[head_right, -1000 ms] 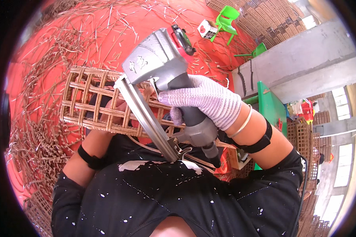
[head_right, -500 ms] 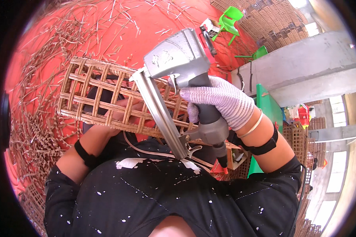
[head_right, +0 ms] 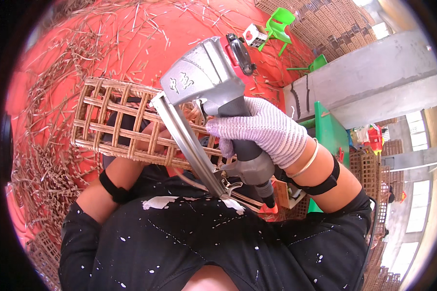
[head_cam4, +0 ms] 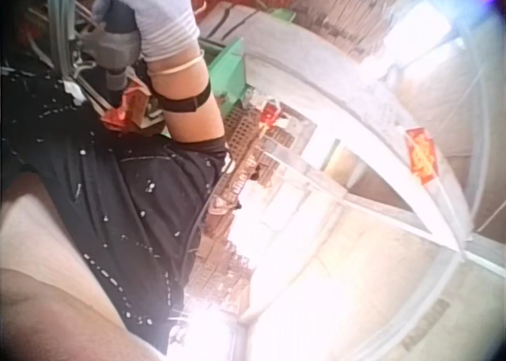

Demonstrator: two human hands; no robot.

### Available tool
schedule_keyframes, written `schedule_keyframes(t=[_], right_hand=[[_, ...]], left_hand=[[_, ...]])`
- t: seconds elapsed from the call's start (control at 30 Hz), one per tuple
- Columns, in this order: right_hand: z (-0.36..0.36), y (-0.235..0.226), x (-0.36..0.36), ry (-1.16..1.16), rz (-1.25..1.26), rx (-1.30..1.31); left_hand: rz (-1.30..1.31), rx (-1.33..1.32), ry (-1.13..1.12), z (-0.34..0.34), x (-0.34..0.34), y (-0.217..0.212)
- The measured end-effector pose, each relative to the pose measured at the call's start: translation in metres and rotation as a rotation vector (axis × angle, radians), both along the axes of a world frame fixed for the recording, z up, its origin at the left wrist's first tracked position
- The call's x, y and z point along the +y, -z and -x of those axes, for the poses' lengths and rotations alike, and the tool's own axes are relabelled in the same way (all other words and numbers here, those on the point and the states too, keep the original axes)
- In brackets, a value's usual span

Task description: Attaching and securing bamboo strips to a furniture frame using clippers and a pneumatic stapler.

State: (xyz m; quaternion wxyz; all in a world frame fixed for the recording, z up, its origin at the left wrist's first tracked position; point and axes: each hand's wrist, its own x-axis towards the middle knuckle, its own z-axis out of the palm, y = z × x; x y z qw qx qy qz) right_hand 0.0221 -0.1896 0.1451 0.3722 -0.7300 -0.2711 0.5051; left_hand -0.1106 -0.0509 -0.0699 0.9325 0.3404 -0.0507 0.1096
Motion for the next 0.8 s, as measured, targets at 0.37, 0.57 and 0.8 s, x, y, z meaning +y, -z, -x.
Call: schedule_keyframes(t=[0.37,0.57,0.8], right_hand=[[-0.014,-0.005,-0.007,0.015,-0.088,0.132],[-0.008,-0.011,-0.017,-0.053,-0.177,0.153],[0.004,-0.020,-0.034,0.034,-0.217,0.206]], left_hand=[[-1.359,0.341,-0.325,0.111,-0.009,-0.092],[-1.417,0.260,-0.664,0.057,0.004,-0.117],[-1.121,0.014,-0.213,0.011,0.015,-0.106]])
